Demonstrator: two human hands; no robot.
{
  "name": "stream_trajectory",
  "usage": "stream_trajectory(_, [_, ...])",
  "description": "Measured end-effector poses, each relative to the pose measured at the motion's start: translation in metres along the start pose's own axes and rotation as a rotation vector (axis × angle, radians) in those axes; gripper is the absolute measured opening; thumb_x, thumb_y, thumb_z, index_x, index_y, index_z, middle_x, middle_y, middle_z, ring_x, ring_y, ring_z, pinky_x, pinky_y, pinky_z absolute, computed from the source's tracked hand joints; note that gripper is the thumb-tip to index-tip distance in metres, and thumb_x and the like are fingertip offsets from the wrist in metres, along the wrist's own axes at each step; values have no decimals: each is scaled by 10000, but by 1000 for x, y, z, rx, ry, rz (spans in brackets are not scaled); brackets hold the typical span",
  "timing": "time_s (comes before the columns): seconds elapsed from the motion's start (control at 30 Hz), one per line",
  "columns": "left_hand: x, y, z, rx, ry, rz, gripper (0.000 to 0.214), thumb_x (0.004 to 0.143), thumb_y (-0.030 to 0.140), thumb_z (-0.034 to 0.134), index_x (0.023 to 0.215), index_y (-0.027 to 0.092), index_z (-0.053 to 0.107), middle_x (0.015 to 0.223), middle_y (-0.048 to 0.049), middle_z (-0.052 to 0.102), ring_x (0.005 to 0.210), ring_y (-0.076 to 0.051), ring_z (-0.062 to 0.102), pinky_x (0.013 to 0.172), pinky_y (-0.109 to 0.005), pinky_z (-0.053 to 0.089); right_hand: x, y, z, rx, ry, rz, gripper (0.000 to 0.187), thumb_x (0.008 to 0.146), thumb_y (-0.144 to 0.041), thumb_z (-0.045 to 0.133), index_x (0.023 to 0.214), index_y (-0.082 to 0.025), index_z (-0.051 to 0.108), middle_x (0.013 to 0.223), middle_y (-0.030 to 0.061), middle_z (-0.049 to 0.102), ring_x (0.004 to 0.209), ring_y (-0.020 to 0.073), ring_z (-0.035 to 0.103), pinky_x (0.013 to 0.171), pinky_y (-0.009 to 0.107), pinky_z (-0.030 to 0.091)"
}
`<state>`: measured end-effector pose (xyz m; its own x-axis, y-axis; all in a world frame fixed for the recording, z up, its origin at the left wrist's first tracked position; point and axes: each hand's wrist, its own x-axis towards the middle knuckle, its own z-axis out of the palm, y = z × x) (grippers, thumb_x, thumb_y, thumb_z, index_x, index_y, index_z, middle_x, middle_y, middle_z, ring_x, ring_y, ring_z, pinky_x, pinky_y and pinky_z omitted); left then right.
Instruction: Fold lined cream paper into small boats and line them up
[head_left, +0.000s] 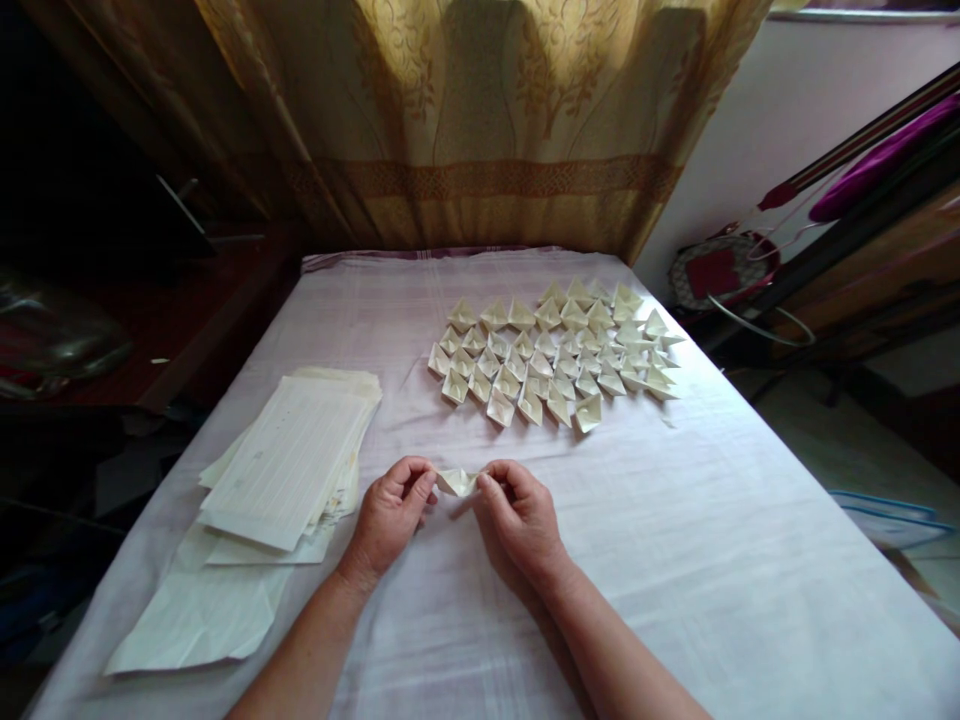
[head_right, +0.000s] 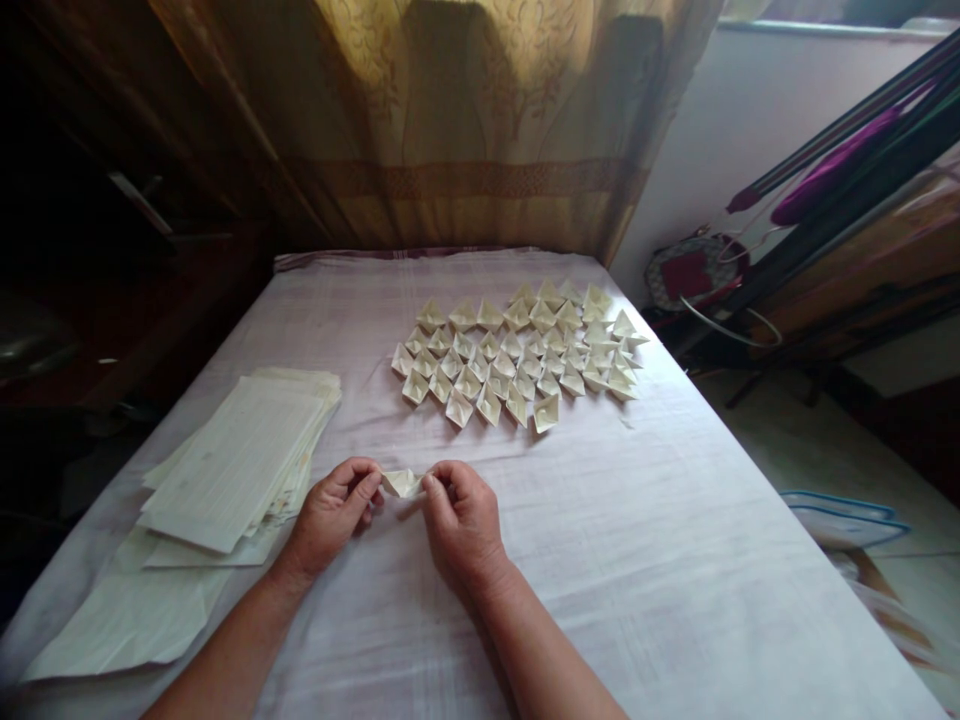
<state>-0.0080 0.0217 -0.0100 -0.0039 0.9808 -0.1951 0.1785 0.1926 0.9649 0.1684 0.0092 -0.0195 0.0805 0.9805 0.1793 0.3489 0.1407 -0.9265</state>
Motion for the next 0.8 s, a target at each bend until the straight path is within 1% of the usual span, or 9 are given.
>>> stream_trajectory(0.1, [-1,2,1,28,13,15,316,773,509,601,800,194,594,515,60,542,407,-79,437,395,-168,353,-2,-1,-4,-158,58,-60,160,859,-280,543,728,-212,604,737,16,634,725,174,580,711,295,445])
stream_trajectory(0.2, [-2,0,0,99,26,50,283,792,481,564,762,200,582,502,65,509,421,-89,451,428,-183,378,-3,-1,-6,-267,115,-123,167,853,-270,554,717,-218,637,928,63,676,917,222,599,863,376,426])
stream_trajectory(0.3, [-4,-2,-1,314,83,147,214,826,399,534,770,203,601,609,34,583,504,-110,533,516,-214,444,-4,2,-5,-363,117,-154,132,834,-254,592,730,-228,668,1042,74,677,1083,270,561,948,439,377])
stream_trajectory(0.4, [-9,1,-4,563,154,376,184,840,309,569,974,208,645,943,-41,675,761,-168,645,727,-291,525,-5,5,-3,-427,75,-156,91,824,-224,619,761,-237,683,1091,62,679,1191,298,506,988,473,337])
stream_trajectory(0.47, [-11,6,-5,704,101,577,294,846,274,610,1136,229,635,1192,-86,631,1038,-227,622,914,-366,498,-6,6,-3,-441,58,-150,88,831,-217,619,778,-239,686,1108,59,677,1203,297,500,992,474,334])
stream_trajectory(0.53, [-12,10,-6,829,-11,711,287,859,250,633,1145,262,649,1282,-77,601,1201,-259,535,1019,-420,426,-6,6,-3,-443,49,-149,90,838,-215,616,786,-239,686,1114,59,676,1206,294,500,993,470,337])
stream_trajectory(0.6, [-11,13,-7,916,-94,742,164,876,237,637,1031,266,683,1211,-51,644,1182,-254,530,1022,-434,394,-6,6,-4,-441,48,-150,93,842,-212,612,791,-238,685,1113,61,675,1207,292,501,996,468,340])
stream_trajectory(0.67, [-9,15,-7,957,-121,716,61,891,240,635,925,247,685,1086,-36,681,1090,-239,554,992,-431,382,-6,6,-5,-438,48,-148,96,842,-212,610,791,-238,686,1114,62,675,1211,293,500,999,470,340])
stream_trajectory(0.8, [-5,17,-8,969,-160,660,44,888,249,647,855,227,666,939,-17,677,959,-215,558,942,-416,367,-6,7,-5,-451,43,-140,98,838,-215,603,782,-234,680,1119,67,678,1220,295,499,1000,474,342])
